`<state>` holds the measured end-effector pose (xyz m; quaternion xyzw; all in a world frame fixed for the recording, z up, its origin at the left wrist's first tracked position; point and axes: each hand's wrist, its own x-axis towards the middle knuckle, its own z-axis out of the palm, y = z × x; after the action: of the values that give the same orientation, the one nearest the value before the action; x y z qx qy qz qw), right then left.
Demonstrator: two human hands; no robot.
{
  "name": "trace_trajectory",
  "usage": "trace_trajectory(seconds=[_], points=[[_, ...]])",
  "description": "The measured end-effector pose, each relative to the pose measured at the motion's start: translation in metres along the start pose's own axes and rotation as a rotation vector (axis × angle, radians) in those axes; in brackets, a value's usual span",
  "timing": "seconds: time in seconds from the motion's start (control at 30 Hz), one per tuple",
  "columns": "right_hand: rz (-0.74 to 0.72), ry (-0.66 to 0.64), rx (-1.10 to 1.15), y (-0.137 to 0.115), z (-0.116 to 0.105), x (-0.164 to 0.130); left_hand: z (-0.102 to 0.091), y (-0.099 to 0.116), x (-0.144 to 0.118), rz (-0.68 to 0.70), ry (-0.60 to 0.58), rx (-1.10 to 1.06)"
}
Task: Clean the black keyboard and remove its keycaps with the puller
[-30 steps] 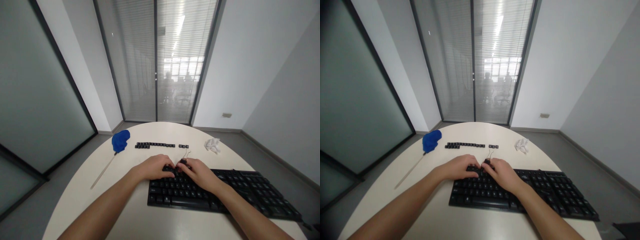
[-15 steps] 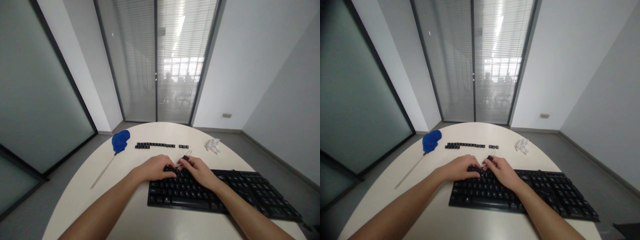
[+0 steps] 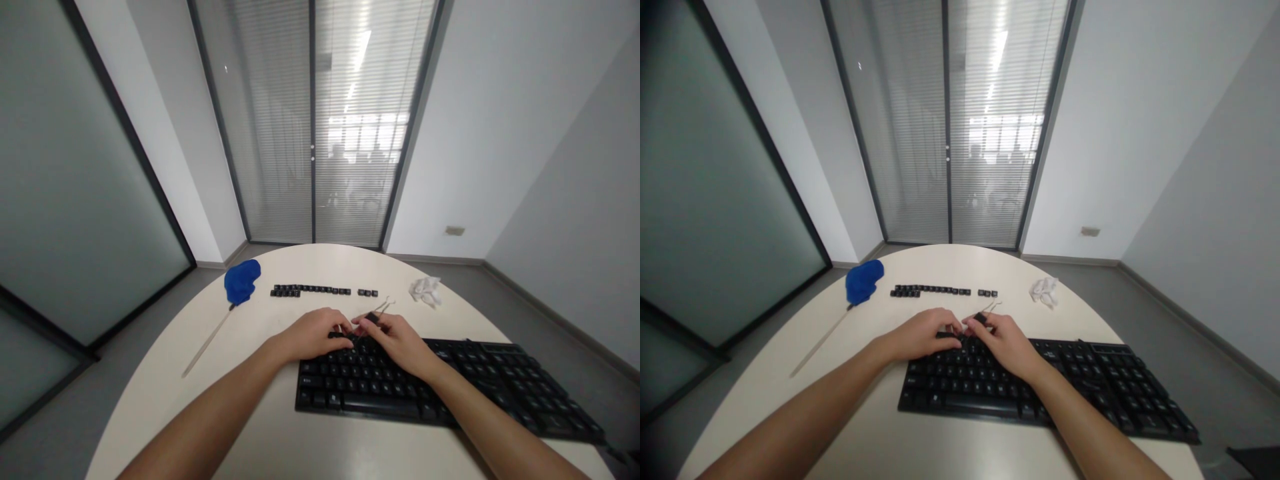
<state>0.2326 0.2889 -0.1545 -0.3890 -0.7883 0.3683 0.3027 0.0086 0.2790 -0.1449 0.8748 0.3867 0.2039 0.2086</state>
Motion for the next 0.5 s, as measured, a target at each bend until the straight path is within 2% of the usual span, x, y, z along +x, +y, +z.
trace_trajectory(seconds=[0.17, 0.3, 0.5], points=[[0.008, 0.043, 0.008, 0.0015, 0.0010, 0.0007, 0.0034, -0.0028, 0.0014, -0.023, 0.016, -0.108], [-0.012, 0.062, 0.007, 0.0038, 0.0006, 0.0010, 0.0057, -0.0024, 0.0015, -0.062, 0.087, -0.175], [-0.013, 0.073, -0.004, 0.0043, -0.0020, 0.0025, 0.0027, 0.0039, 0.0003, 0.008, 0.176, 0.022]])
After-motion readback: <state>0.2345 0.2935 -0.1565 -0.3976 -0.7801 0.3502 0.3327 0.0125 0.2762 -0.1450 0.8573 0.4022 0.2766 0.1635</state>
